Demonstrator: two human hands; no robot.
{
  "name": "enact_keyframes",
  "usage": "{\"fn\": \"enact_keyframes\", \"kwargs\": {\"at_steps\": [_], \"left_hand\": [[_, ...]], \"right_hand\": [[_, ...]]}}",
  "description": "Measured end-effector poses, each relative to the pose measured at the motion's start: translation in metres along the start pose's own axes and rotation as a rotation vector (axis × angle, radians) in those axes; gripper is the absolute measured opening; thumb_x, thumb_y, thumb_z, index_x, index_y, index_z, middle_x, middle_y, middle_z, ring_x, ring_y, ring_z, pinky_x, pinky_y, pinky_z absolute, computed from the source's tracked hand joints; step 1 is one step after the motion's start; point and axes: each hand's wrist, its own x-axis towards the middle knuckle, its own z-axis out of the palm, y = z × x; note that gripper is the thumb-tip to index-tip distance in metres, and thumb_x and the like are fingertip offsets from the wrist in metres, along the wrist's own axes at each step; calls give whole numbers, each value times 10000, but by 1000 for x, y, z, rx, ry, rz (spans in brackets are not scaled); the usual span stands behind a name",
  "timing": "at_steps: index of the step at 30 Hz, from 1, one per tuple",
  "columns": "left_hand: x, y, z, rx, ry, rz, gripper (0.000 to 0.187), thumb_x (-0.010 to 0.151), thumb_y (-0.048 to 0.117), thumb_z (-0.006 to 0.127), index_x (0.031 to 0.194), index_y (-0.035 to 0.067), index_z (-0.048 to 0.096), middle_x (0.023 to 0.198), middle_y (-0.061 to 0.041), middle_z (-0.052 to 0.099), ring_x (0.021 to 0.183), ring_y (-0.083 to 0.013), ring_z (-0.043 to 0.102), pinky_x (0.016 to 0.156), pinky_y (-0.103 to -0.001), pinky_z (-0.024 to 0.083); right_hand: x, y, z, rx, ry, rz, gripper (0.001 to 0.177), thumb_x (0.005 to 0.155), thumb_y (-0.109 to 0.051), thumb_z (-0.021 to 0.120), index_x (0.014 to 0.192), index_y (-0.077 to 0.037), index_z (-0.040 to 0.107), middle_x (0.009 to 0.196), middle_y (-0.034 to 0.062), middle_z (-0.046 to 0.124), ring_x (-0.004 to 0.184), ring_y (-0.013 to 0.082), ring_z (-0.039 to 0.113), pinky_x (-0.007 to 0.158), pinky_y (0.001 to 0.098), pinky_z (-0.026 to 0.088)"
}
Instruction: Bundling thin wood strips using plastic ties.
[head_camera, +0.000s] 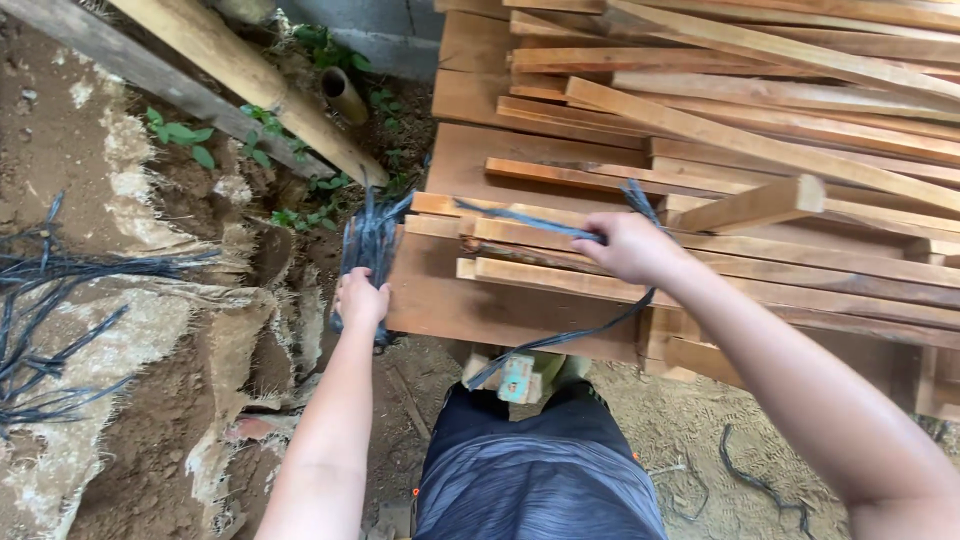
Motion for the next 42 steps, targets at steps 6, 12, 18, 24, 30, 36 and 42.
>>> {"fn": "enact_keyframes", "kwargs": {"at_steps": [6,12,18,24,30,36,42], "left_hand": [[-75,96,14,13,507,95,534,856,327,753,1242,15,556,1302,-194,517,1223,-352,465,1014,-531,305],[-199,284,27,-227,296,317,274,904,287,675,1116,124,613,1315,-82,549,1371,-277,451,1167,-563,197],[-247,378,114,-288,-33,744,602,936,438,724,1407,114,535,1485,-112,475,1471,-323,378,1233,-493,286],[-277,411,125,158,-55,731,767,802,490,787,1450,203,495,1535,-90,381,1460,-329,291,1177,-527,265],[-274,409,124,165,-45,775,785,837,485,778,1488,193,450,1551,-107,358,1465,-343,280,1166,-533,258],[-273,429,109,289,-165,670,773,810,497,793,1449,217,460,1560,-108,335,1472,-342,274,1175,-523,287],[-261,449,104,346,-231,583,714,812,474,790,1418,238,495,1568,-111,356,1453,-349,331,1160,-526,352]], "right_hand": [[-65,128,-35,-6,-12,194,485,951,-545,572,926,-114,794,750,144,750,701,305,715,719,447,566],[-86,297,-1,211,105,194,459,983,-480,559,973,-81,786,803,127,778,738,296,735,729,435,574],[-139,372,16,94,391,123,267,1027,-269,608,1098,-48,740,1100,163,697,1025,364,660,918,453,530],[-169,418,44,-87,810,72,377,904,-129,633,1275,-88,691,1344,139,610,1325,388,517,1088,499,443],[-163,446,86,50,746,183,493,970,-136,575,1462,-110,556,1615,138,412,1491,457,303,1176,636,261],[-159,438,82,42,720,217,526,972,-185,555,1492,-124,511,1627,122,383,1500,451,289,1189,645,239],[-154,438,85,25,691,272,522,950,-219,561,1463,-132,527,1616,110,391,1493,425,309,1174,649,254]]}}
